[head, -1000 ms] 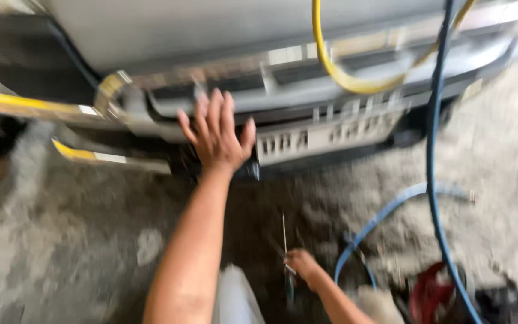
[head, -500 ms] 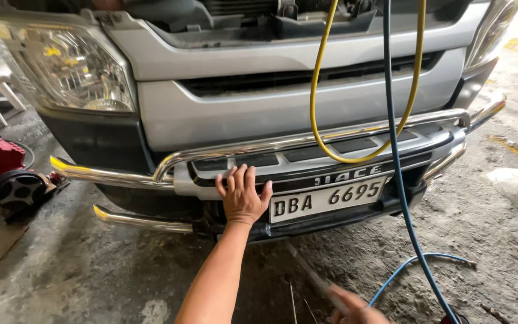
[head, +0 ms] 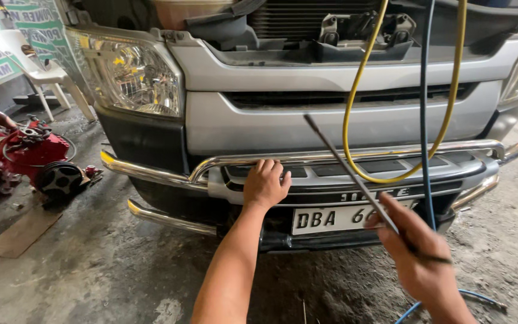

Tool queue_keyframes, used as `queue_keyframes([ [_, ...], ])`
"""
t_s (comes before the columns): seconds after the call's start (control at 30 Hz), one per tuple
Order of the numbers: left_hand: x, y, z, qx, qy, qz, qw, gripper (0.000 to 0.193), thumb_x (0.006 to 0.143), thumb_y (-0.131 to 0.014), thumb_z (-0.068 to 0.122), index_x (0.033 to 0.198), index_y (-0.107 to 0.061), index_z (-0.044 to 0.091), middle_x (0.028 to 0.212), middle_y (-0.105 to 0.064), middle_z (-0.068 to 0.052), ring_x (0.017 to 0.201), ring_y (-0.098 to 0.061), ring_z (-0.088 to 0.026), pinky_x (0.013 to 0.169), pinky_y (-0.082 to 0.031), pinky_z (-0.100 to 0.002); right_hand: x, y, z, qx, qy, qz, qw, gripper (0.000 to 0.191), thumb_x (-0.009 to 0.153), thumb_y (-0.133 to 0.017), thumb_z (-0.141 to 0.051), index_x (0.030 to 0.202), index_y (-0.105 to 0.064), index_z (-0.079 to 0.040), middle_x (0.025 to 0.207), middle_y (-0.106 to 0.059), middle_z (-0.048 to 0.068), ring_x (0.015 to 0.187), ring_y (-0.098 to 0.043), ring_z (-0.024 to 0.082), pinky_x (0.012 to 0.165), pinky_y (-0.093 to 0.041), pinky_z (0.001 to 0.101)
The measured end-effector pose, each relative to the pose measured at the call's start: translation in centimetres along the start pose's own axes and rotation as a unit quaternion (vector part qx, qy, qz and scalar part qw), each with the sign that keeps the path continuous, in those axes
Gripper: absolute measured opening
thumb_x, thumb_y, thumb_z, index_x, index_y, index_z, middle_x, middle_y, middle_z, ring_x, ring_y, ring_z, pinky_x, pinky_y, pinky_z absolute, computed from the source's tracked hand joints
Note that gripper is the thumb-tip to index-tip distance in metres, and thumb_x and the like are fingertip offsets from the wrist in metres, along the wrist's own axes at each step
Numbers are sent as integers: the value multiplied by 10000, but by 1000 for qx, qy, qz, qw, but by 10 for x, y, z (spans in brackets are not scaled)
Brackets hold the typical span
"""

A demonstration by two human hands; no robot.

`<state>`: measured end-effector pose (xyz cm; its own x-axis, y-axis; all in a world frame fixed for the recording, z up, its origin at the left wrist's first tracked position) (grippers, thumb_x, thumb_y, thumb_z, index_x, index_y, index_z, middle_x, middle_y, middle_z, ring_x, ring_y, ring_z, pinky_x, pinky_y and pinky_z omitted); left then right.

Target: The person works on a car's air conditioning system with the hood open. They use a wrench to tighten a connection on the AC line, then connect a yellow hose from a manifold gauge set to the service port. They adjust the gauge valves and continue to work on the connection.

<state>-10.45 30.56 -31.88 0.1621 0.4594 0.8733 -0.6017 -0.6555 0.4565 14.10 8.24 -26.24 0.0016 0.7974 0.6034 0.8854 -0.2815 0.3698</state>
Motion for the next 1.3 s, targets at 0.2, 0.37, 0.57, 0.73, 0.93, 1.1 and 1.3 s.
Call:
queue_keyframes([
  [0.2, 3, 5, 1, 22, 6, -2, 1000, 275, 888, -685, 306, 960, -706, 41, 977, -665, -102, 1005, -612, -311, 857, -517, -452, 148, -29, -40, 6, 123, 9, 992, 482, 1025, -585, -32, 1497, -511, 31, 1217, -740, 103, 859, -613, 71, 723, -509, 212],
  [0.37, 7, 14, 3, 14, -6, 18, 1000, 248, 870, -685, 288, 924, -704, 47, 984, -665, -109, 1009, -611, -322, 855, -511, -458, 279, -65, -92, -67, 236, 37, 969, 435, 1083, -585, -56, 1509, -536, 16, 1159, -751, 71, 876, -617, 58, 773, -519, 238],
  [0.57, 9, 19, -1, 8, -18, 44, 999, 224, 862, -687, 271, 887, -694, 49, 976, -656, -106, 994, -609, -317, 869, -514, -460, 332, -97, -118, -73, 141, 52, 986, 306, 979, -594, -50, 1283, -630, -34, 974, -742, 24, 724, -626, 76, 634, -500, 262],
  [0.73, 2, 12, -6, 0, 0, 30, 1000, 204, 888, -687, 261, 846, -691, 61, 987, -665, -95, 994, -609, -314, 858, -517, -451, 349, -95, -116, 13, 154, 31, 987, 79, 975, -651, -35, 1012, -714, -4, 889, -728, 65, 660, -603, 103, 576, -480, 291],
  [0.93, 0, 4, -8, 5, -23, 48, 999, 197, 863, -685, 253, 826, -678, 60, 1007, -671, -89, 994, -612, -309, 853, -517, -455, 361, -79, -87, 287, 76, -23, 954, 49, 952, -638, 17, 911, -656, -4, 854, -719, 101, 567, -512, 108, 515, -429, 293],
  [1.1, -9, -8, -11, -1, -10, 21, 1000, 201, 887, -691, 249, 834, -666, 57, 1009, -660, -105, 992, -605, -324, 852, -520, -461, 355, -103, -70, 436, 5, -41, 899, 49, 940, -635, 29, 910, -655, -4, 862, -736, 123, 581, -570, 140, 535, -476, 304],
  [1.3, 9, -8, -15, -26, 5, -5, 1000, 173, 863, -682, 225, 860, -640, 57, 1010, -637, -130, 989, -601, -354, 821, -513, -487, 367, -140, -109, 451, -29, -110, 885, 521, 890, -625, 41, 1374, -449, -41, 842, -684, 68, 677, -692, 162, 548, -515, 311],
])
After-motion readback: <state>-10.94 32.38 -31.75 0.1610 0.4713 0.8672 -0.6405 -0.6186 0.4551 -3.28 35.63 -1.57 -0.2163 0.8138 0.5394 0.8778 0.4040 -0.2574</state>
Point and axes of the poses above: each hand's wrist, its own x-axis towards the middle knuckle, its own y-axis out of the back of the hand, z = x × y, the point moved 2 cm from there along x, towards the middle knuckle
